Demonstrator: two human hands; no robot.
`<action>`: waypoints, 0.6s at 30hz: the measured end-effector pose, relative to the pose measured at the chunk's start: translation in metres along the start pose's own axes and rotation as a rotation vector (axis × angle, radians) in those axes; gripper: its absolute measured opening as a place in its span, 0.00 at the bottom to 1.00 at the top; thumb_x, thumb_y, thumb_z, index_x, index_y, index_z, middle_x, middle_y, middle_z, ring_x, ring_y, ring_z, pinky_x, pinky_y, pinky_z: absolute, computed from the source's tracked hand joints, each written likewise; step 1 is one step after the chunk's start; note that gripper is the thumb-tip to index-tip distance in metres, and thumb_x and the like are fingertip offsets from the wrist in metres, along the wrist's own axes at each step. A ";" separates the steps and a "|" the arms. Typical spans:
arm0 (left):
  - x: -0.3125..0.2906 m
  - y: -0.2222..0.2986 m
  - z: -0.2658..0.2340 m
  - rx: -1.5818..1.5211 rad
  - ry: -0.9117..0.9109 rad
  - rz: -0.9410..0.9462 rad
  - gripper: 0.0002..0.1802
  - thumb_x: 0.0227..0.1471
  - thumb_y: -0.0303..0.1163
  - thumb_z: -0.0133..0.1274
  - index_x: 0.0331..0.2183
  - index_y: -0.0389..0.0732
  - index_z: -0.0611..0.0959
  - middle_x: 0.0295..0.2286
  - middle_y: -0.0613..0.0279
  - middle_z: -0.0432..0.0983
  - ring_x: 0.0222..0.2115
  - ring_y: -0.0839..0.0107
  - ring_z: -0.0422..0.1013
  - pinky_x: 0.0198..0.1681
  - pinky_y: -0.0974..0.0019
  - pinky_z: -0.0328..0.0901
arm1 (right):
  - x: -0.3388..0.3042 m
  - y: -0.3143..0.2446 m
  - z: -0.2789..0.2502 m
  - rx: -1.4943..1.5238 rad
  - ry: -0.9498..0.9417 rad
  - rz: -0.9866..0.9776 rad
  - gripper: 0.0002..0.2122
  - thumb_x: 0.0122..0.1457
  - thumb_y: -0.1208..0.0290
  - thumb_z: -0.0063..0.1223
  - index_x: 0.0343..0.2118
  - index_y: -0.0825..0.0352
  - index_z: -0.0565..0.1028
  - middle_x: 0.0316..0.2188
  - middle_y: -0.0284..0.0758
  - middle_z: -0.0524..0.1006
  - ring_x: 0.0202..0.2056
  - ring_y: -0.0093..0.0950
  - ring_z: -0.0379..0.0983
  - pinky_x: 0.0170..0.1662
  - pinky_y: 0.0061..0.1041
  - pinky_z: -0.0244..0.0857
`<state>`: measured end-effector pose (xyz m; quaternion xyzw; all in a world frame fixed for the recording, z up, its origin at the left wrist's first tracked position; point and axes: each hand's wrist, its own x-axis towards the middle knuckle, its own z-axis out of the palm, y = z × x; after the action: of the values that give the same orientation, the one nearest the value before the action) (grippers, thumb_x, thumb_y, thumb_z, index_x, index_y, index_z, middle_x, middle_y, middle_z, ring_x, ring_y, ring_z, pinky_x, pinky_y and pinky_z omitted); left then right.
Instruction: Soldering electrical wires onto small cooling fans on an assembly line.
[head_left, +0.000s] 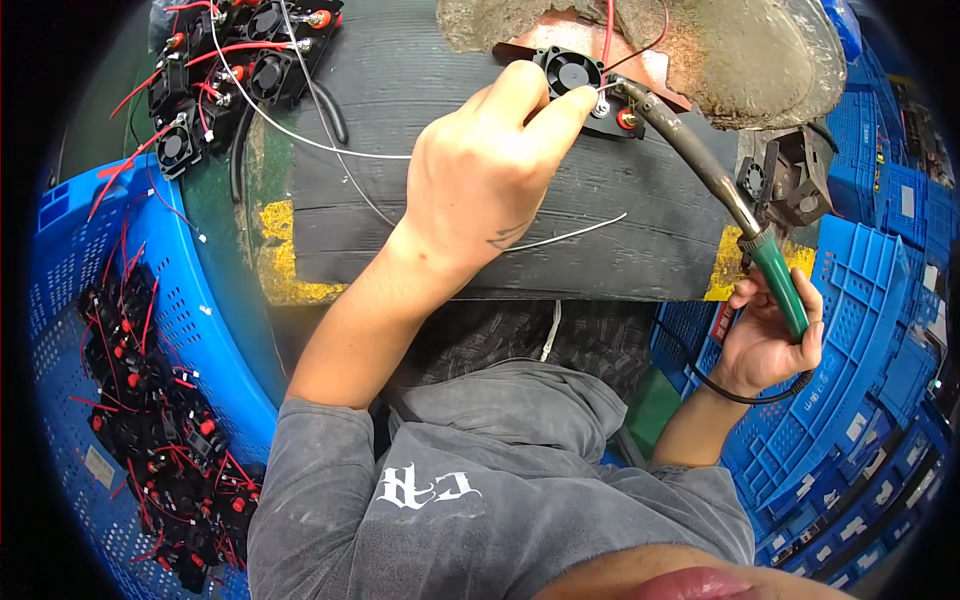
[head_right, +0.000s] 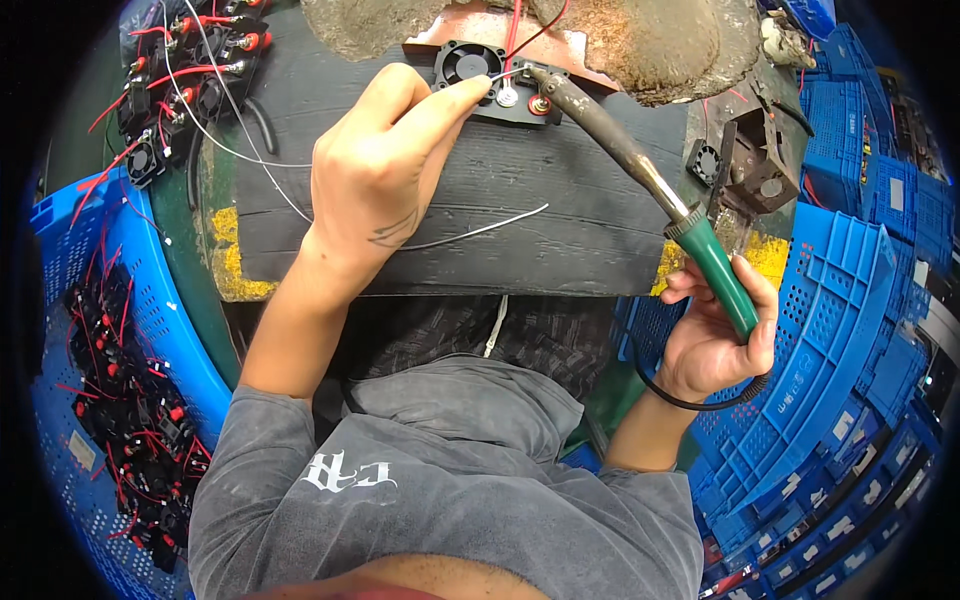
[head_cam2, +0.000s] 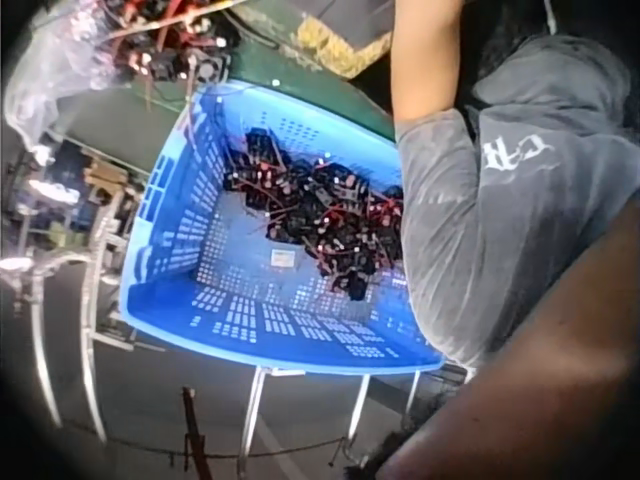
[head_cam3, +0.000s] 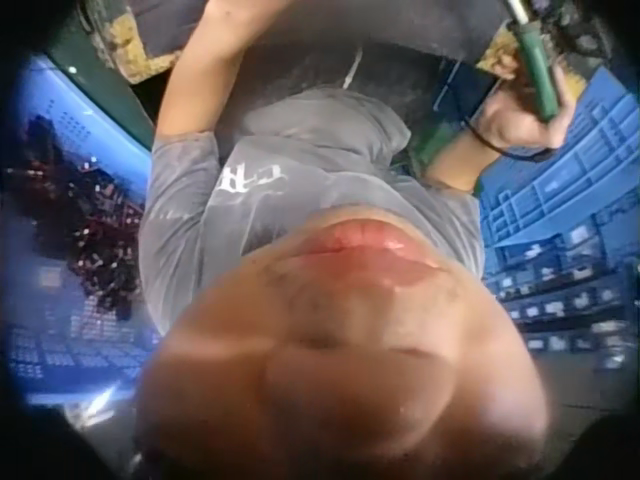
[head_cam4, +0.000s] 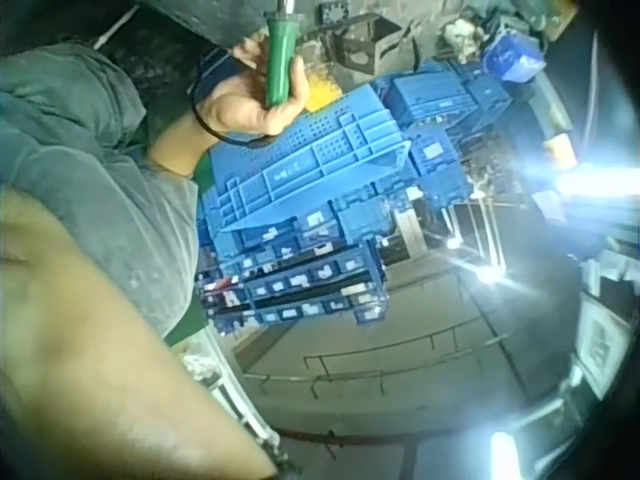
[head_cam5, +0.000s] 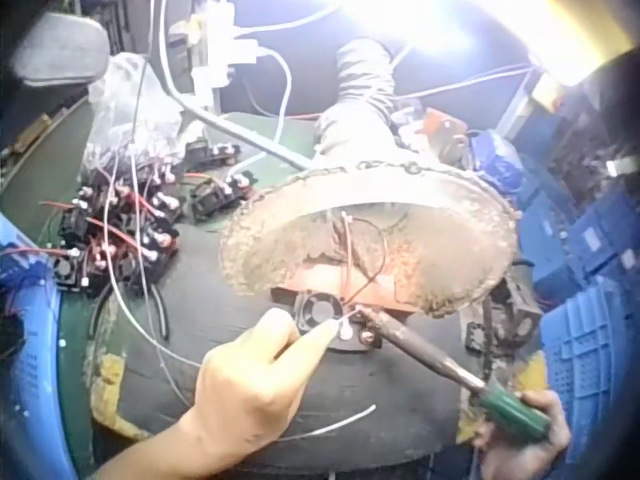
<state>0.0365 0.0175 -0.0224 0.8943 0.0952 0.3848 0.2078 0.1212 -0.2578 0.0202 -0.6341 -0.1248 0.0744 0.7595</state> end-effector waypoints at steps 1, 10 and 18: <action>0.000 0.000 0.000 0.001 -0.007 -0.003 0.13 0.40 0.23 0.61 0.34 0.43 0.84 0.19 0.65 0.63 0.18 0.71 0.65 0.20 0.68 0.62 | 0.000 0.000 0.000 0.005 0.007 0.003 0.27 0.58 0.49 0.34 0.45 0.72 0.71 0.33 0.54 0.76 0.26 0.38 0.74 0.25 0.28 0.68; -0.001 0.001 0.000 0.012 -0.037 -0.007 0.13 0.41 0.24 0.60 0.34 0.44 0.84 0.20 0.65 0.63 0.18 0.71 0.65 0.20 0.67 0.61 | 0.004 -0.002 -0.001 0.000 0.006 0.006 0.28 0.57 0.48 0.35 0.45 0.72 0.71 0.32 0.54 0.76 0.26 0.38 0.74 0.25 0.28 0.68; -0.001 0.002 -0.001 0.012 -0.037 -0.009 0.13 0.41 0.23 0.60 0.34 0.44 0.84 0.20 0.65 0.63 0.18 0.70 0.66 0.21 0.67 0.62 | 0.007 -0.004 -0.005 -0.008 -0.005 -0.001 0.28 0.57 0.48 0.34 0.44 0.71 0.72 0.32 0.54 0.76 0.25 0.38 0.74 0.25 0.27 0.67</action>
<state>0.0357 0.0160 -0.0216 0.9019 0.0977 0.3668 0.2059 0.1293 -0.2617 0.0238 -0.6368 -0.1273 0.0754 0.7567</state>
